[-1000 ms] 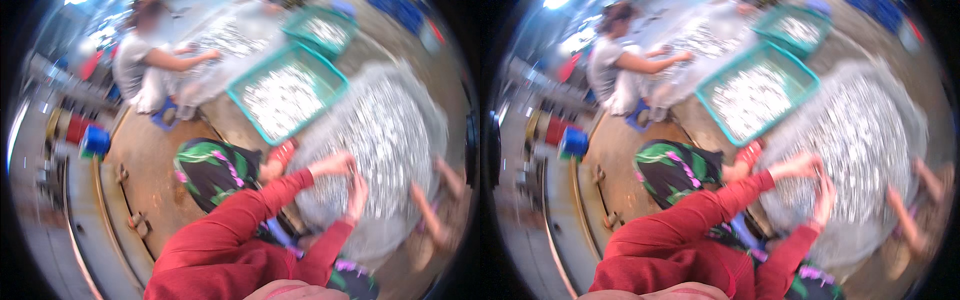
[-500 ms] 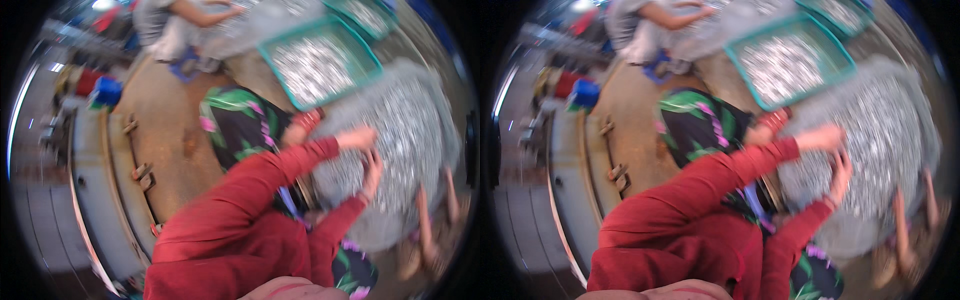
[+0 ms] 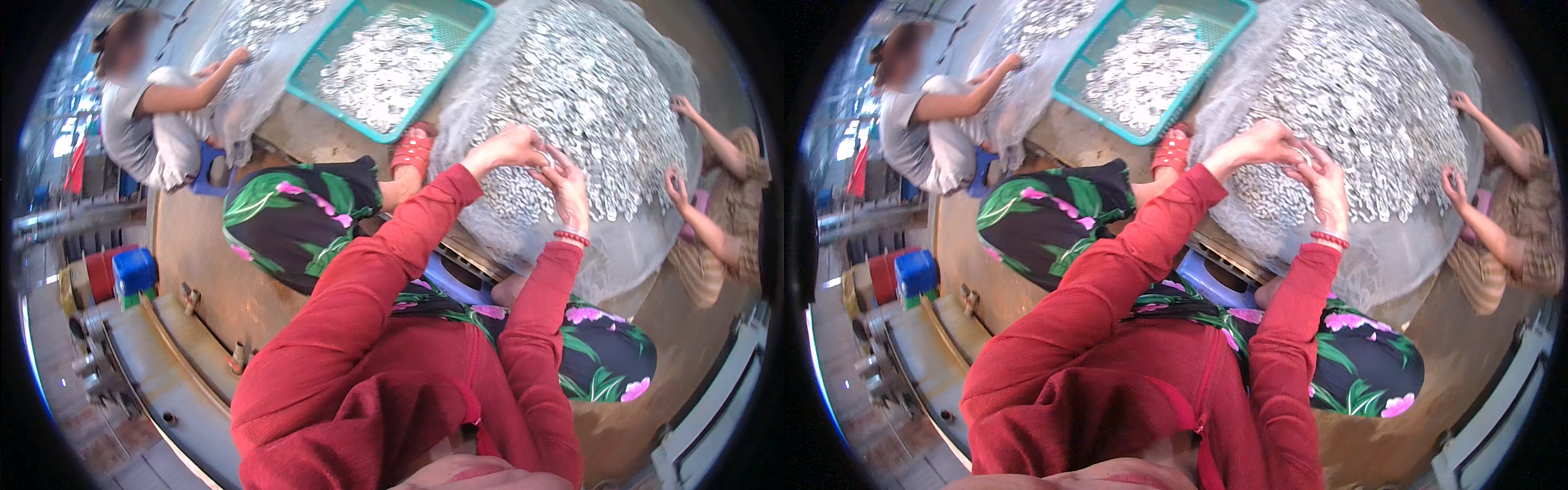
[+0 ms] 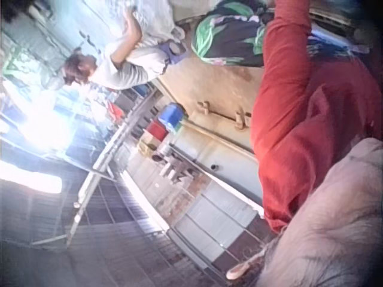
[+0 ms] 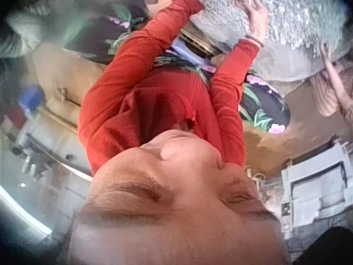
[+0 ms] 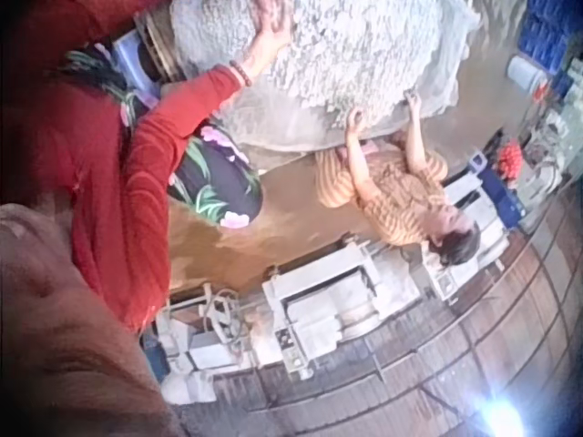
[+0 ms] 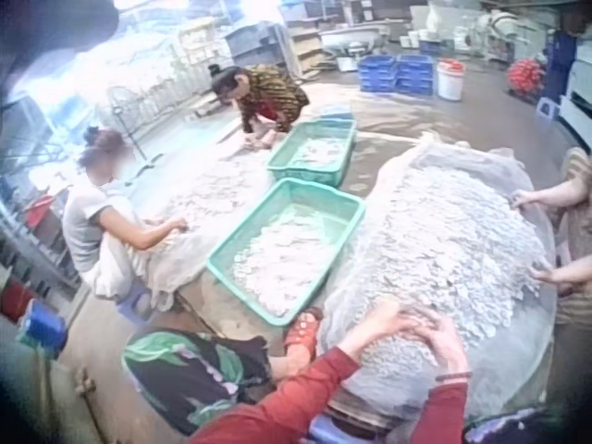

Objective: The person sits on a low stool and sorts small white plastic parts from a large pile on a mesh sheet into a green basket. They pick up handfuls of parts, separate them, and place the sorted items into the basket while other workers perform similar tasks nearby.

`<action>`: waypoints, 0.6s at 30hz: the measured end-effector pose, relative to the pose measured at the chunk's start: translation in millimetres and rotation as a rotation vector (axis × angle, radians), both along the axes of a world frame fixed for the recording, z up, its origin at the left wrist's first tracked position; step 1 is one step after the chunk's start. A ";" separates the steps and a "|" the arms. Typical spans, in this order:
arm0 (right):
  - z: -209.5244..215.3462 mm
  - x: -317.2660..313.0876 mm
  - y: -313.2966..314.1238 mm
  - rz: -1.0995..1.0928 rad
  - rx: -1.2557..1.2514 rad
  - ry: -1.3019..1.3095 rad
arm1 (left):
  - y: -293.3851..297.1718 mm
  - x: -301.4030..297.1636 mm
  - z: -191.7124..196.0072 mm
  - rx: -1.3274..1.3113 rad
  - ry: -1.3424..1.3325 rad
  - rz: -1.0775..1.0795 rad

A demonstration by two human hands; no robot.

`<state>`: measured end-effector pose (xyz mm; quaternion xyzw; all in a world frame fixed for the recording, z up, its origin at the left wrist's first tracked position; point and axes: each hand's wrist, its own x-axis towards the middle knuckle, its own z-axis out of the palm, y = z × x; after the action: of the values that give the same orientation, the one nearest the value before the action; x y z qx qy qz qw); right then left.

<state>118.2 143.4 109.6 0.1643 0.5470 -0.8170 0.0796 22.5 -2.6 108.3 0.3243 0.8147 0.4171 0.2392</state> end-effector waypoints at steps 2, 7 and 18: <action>-1.8 5.0 0.3 0.002 0.020 -0.007 | -2.5 1.4 -9.2 -0.100 0.199 -0.085; -18.8 6.3 17.1 0.061 -0.075 -0.084 | 6.6 -5.2 -1.0 -0.119 0.124 -0.110; -38.0 8.7 21.4 -0.316 -0.142 -0.041 | 12.0 0.7 7.3 0.201 -0.380 0.018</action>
<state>126.9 164.8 71.6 0.2586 0.4536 -0.8524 -0.0272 23.2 9.4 115.6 0.2545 0.7120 0.5521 0.3513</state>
